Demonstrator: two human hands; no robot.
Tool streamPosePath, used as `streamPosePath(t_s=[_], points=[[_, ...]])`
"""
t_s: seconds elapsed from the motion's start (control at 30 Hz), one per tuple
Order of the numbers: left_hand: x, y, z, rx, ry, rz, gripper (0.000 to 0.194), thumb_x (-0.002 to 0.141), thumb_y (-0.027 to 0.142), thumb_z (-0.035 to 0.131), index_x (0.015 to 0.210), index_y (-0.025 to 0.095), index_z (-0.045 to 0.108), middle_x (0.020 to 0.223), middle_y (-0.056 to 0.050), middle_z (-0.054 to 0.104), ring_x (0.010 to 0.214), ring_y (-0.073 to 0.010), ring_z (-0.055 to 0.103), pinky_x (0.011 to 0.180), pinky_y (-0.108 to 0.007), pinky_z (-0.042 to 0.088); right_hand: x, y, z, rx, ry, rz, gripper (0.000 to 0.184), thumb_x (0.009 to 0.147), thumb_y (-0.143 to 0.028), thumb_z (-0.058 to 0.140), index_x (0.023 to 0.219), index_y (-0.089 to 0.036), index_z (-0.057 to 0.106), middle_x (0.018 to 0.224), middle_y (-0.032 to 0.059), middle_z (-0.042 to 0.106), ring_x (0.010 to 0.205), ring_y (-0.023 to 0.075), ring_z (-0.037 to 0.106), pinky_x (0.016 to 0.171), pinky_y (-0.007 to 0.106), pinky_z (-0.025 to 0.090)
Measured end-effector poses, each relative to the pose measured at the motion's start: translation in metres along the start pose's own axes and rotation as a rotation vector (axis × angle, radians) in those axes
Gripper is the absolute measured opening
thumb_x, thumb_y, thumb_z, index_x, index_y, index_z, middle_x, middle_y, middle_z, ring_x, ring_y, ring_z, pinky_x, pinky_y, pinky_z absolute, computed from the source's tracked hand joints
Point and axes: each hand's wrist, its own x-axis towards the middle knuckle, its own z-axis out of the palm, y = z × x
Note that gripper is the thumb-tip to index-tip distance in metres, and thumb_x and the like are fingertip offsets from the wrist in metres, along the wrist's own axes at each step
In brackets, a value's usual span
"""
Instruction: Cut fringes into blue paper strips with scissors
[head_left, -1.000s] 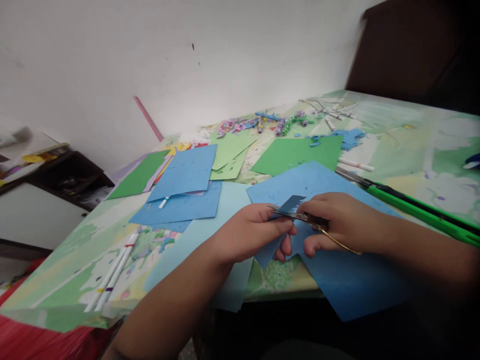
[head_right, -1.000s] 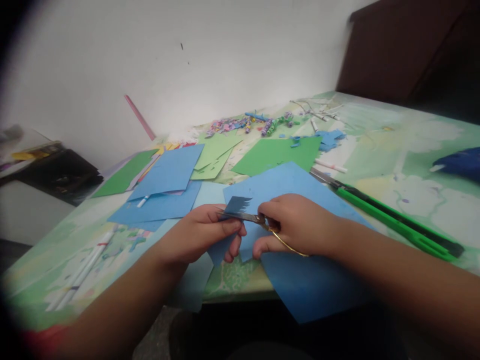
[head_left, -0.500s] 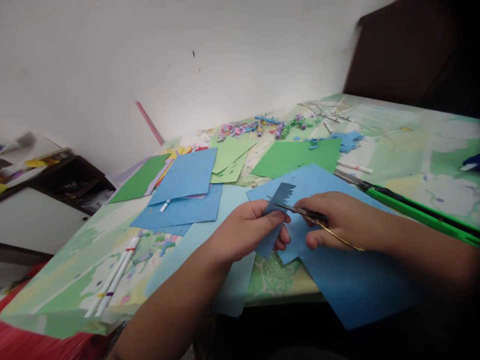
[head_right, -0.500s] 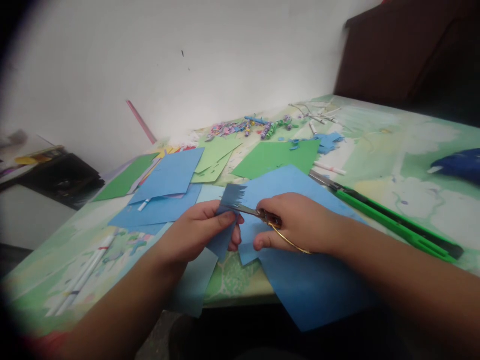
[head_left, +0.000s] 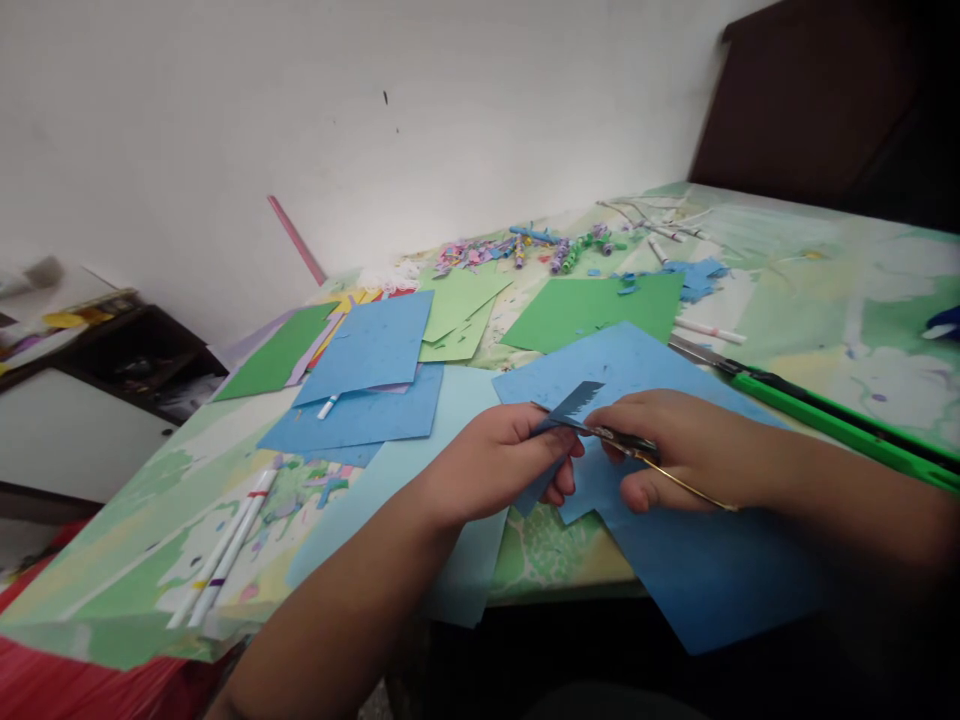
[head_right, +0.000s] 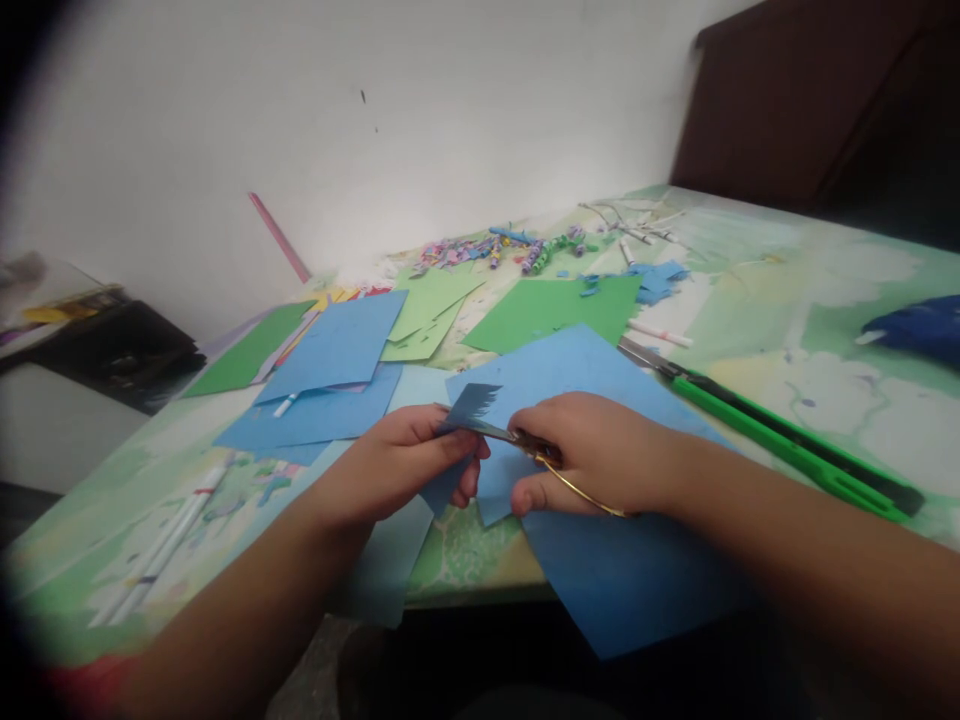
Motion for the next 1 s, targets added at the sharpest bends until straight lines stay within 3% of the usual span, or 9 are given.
streamPosePath(t_s=[0.3,0.63,0.87,1.0], points=[[0.001,-0.0018,0.0011,-0.004,-0.027,-0.005,0.018,0.078,0.024,0.046,0.066,0.012,0.052,0.051,0.002,0.053,0.044,-0.0048,0.048,0.049,-0.018,0.04,0.0013,-0.0005,0.0019,-0.001,-0.013,0.014,0.058,0.071,-0.067,0.038,0.087,-0.014,0.056,0.066,0.0039,0.053,0.057,0.0147,0.044,0.052,0.025,0.029],[-0.0007,-0.0013,0.0038,-0.072,-0.039,-0.003,0.016,0.077,0.023,0.046,0.067,0.013,0.052,0.05,0.003,0.054,0.044,-0.0059,0.049,0.049,-0.02,0.041,-0.0003,0.0028,0.0068,-0.104,0.131,-0.025,0.059,0.07,-0.07,0.035,0.074,-0.015,0.056,0.056,0.001,0.047,0.052,0.0128,0.04,0.049,0.023,0.026],[-0.0016,-0.0007,0.0027,-0.088,-0.079,0.016,0.017,0.077,0.024,0.046,0.067,0.012,0.054,0.05,0.002,0.054,0.044,-0.006,0.049,0.05,-0.021,0.042,-0.0005,0.0018,0.004,-0.101,0.147,-0.026,0.065,0.067,-0.073,0.032,0.074,-0.014,0.058,0.054,0.0007,0.045,0.051,0.0126,0.04,0.049,0.023,0.027],[-0.0042,0.0004,0.0022,-0.092,-0.004,0.069,0.016,0.076,0.027,0.049,0.068,0.013,0.053,0.051,0.002,0.054,0.046,-0.0068,0.05,0.049,-0.02,0.042,0.0001,0.0018,0.0022,-0.067,0.137,-0.009,0.061,0.068,-0.07,0.037,0.082,-0.015,0.057,0.06,0.0022,0.05,0.055,0.014,0.042,0.051,0.024,0.029]])
